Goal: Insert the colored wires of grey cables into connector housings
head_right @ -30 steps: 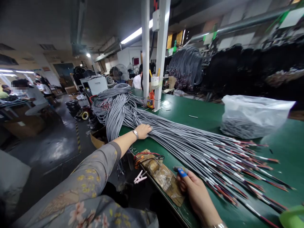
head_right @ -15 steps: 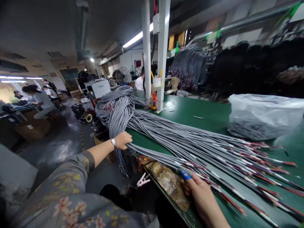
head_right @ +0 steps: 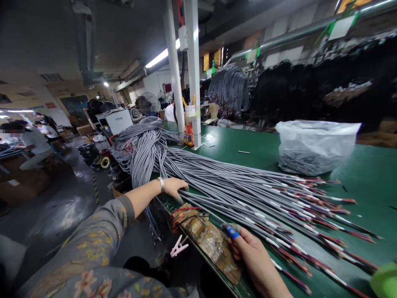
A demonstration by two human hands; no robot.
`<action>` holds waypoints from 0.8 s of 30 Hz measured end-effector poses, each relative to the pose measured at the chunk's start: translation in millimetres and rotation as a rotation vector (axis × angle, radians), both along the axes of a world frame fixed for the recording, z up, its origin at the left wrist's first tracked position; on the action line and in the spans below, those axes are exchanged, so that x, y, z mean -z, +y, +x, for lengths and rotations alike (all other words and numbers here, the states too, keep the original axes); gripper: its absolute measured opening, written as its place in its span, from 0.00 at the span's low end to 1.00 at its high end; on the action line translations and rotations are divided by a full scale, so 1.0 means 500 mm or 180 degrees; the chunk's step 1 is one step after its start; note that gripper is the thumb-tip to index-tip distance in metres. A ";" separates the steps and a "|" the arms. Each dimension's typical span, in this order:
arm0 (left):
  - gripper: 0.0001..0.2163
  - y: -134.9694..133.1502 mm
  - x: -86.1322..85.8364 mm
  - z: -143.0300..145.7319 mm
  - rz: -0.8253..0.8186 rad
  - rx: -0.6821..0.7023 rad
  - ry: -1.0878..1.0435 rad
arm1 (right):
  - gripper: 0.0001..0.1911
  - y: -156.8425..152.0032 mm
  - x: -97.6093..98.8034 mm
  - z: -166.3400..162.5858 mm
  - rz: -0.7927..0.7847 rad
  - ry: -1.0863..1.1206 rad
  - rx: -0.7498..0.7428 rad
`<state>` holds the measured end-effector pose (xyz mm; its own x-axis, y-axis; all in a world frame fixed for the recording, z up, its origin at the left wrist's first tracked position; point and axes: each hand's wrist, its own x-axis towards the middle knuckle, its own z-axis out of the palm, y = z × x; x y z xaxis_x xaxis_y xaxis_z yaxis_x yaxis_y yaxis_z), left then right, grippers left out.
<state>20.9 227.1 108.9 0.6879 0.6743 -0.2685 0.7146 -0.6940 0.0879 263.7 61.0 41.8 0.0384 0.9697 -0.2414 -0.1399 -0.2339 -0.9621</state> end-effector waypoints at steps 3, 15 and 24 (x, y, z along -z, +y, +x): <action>0.12 0.056 -0.020 0.026 0.0142 -0.0369 -0.0650 | 0.23 0.002 0.003 0.000 0.0004 -0.0032 -0.0049; 0.16 0.134 0.012 0.150 0.1103 -0.0666 -0.0331 | 0.24 0.010 -0.006 0.002 0.0043 -0.0146 -0.0356; 0.08 0.085 -0.015 0.053 0.1799 -0.0464 -0.0522 | 0.23 0.015 -0.015 -0.008 0.0106 -0.0132 -0.0296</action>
